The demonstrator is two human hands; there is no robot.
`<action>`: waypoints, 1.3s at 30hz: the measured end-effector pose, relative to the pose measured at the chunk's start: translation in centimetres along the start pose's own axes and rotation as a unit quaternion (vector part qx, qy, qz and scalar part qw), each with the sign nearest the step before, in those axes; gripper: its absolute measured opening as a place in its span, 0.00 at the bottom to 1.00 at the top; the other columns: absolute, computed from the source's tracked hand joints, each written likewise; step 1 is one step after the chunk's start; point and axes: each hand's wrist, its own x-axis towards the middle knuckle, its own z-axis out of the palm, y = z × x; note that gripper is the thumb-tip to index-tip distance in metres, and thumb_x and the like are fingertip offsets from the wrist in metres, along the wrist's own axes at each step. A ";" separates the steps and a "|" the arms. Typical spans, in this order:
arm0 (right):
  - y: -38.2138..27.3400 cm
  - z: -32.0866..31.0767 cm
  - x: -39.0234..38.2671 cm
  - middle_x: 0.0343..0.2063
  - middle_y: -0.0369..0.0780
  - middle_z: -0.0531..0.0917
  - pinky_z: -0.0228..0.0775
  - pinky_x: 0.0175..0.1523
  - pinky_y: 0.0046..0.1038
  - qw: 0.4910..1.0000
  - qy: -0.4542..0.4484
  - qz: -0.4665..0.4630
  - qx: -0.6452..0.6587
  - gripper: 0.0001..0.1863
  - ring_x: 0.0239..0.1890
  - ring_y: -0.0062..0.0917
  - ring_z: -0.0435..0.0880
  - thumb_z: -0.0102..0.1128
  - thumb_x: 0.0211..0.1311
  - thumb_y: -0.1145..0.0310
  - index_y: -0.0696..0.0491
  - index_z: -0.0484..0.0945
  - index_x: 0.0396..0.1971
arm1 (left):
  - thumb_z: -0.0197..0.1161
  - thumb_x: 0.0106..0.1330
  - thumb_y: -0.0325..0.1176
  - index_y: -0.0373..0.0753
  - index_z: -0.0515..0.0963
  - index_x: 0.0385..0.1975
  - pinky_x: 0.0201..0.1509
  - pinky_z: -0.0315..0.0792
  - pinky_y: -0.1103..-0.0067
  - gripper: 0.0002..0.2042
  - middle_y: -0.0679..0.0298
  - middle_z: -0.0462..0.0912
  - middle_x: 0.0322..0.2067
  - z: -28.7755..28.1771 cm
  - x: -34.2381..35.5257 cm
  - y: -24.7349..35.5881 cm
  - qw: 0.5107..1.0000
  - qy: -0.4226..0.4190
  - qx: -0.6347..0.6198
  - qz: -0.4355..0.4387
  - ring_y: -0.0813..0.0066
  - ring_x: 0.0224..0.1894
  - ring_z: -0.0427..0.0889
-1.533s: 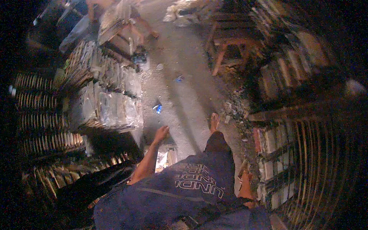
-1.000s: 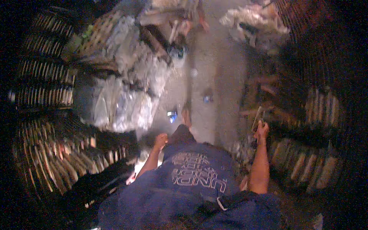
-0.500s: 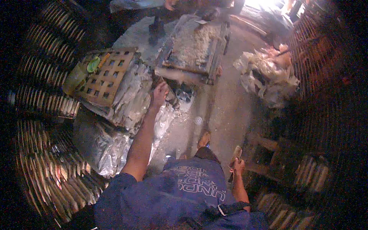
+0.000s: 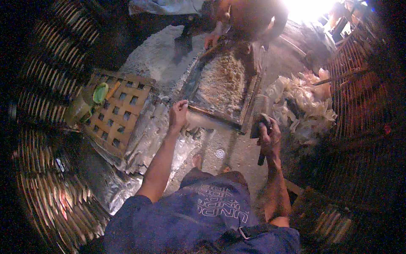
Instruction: The person levels a white fibrous pulp inside a rectangular frame using a flat wooden tool, then lifts the frame and places it onto a drying rack. The person repeats this process multiple times.
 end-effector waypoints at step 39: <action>-1.7 5.3 8.1 0.38 0.47 0.84 0.74 0.45 0.40 0.864 -0.095 -0.111 -0.481 0.20 0.43 0.47 0.82 0.61 0.55 0.55 0.49 0.78 0.46 | 0.67 0.62 0.32 0.30 0.82 0.37 0.28 0.76 0.79 0.10 0.62 0.85 0.27 -0.7 4.0 0.1 0.972 -0.157 -0.147 -0.100 0.78 0.24 0.82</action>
